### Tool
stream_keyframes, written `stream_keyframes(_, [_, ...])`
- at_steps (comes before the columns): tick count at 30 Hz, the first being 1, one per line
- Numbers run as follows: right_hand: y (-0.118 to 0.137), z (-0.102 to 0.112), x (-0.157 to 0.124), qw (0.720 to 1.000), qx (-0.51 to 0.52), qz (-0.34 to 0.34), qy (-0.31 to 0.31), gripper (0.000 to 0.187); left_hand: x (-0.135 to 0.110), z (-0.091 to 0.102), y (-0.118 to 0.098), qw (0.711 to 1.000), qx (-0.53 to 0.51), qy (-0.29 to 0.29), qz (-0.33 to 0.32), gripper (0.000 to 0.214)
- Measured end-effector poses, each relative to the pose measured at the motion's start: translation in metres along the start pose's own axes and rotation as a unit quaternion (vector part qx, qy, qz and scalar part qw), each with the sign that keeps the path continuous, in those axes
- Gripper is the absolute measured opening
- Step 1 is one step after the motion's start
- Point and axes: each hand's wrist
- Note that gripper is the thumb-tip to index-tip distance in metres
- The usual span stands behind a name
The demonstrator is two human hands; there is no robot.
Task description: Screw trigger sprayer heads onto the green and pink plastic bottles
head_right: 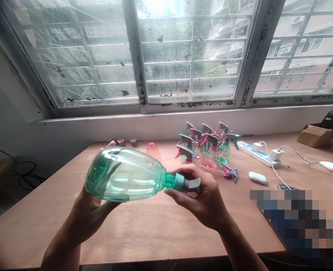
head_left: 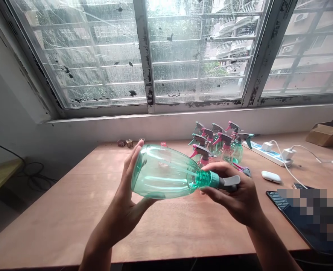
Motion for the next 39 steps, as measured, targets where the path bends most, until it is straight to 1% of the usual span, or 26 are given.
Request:
stream_keyframes(3, [0.001,0.0,0.003,0.996,0.075,-0.05,-0.001,0.021,0.0,-0.001,0.005,0.998,0.013,-0.025,-0.048,0.091])
stream_keyframes(5, [0.001,-0.001,0.002,0.997,0.063,-0.039,-0.008,0.021,0.0,-0.001,0.005,0.997,0.016,-0.035,-0.059,0.093])
stream_keyframes(7, [-0.001,-0.001,0.0,1.0,0.001,0.007,-0.013,0.024,-0.001,-0.001,0.003,0.999,0.004,-0.029,-0.045,0.099])
stream_keyframes(9, [-0.003,-0.002,-0.002,0.996,-0.055,0.07,0.001,0.031,-0.002,-0.001,-0.001,0.999,-0.023,-0.014,-0.019,0.102])
stream_keyframes(12, [-0.006,-0.004,-0.003,0.983,-0.094,0.153,0.032,0.045,-0.003,0.0,-0.006,0.998,-0.062,-0.007,0.015,0.093])
stream_keyframes(14, [-0.006,-0.005,-0.002,0.977,-0.105,0.18,0.031,0.048,-0.003,0.0,-0.007,0.997,-0.071,-0.019,0.03,0.084])
stream_keyframes(16, [-0.004,-0.006,-0.002,0.982,-0.095,0.162,0.02,0.045,-0.003,0.0,-0.007,0.997,-0.071,-0.03,0.031,0.08])
stream_keyframes(19, [-0.001,-0.007,-0.003,0.995,-0.054,0.078,-0.01,0.032,-0.001,0.0,-0.006,0.997,-0.07,-0.039,-0.001,0.084])
stream_keyframes(21, [0.0,-0.007,-0.004,0.999,-0.023,0.025,-0.023,0.025,0.0,0.0,-0.006,0.996,-0.069,-0.043,-0.029,0.086])
stream_keyframes(23, [0.0,-0.007,-0.005,1.0,-0.009,0.005,-0.027,0.023,0.0,0.0,-0.007,0.996,-0.067,-0.041,-0.047,0.086])
stream_keyframes(25, [-0.001,-0.007,-0.007,0.999,-0.03,0.025,-0.026,0.024,-0.002,0.001,-0.01,0.996,-0.072,-0.027,-0.052,0.086])
stream_keyframes(27, [-0.003,-0.007,-0.007,0.992,-0.087,0.09,-0.024,0.034,-0.004,0.002,-0.013,0.996,-0.084,-0.006,-0.035,0.09])
stream_keyframes(29, [-0.004,-0.007,-0.006,0.975,-0.141,0.169,-0.015,0.047,-0.006,0.002,-0.015,0.995,-0.097,0.009,-0.006,0.091])
stream_keyframes(31, [-0.004,-0.006,-0.004,0.958,-0.172,0.228,0.003,0.053,-0.007,0.001,-0.017,0.994,-0.107,0.003,0.026,0.084])
stream_keyframes(32, [-0.004,-0.006,-0.003,0.953,-0.18,0.242,0.013,0.054,-0.007,0.0,-0.018,0.993,-0.111,-0.007,0.039,0.078])
stream_keyframes(34, [-0.003,-0.006,-0.001,0.951,-0.184,0.247,0.023,0.051,-0.006,-0.001,-0.019,0.991,-0.114,-0.039,0.056,0.065])
stream_keyframes(36, [-0.003,-0.007,-0.003,0.958,-0.178,0.226,0.017,0.048,-0.004,-0.002,-0.021,0.99,-0.108,-0.072,0.05,0.059])
stream_keyframes(39, [-0.001,-0.009,-0.006,0.978,-0.138,0.158,-0.01,0.042,0.0,-0.001,-0.023,0.989,-0.097,-0.108,-0.008,0.056])
Point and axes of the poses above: each hand's wrist, its own x-axis towards the middle knuckle, its own z-axis out of the back of the hand, y = z × x, and after that the axes turned 12 degrees about z, right-handed
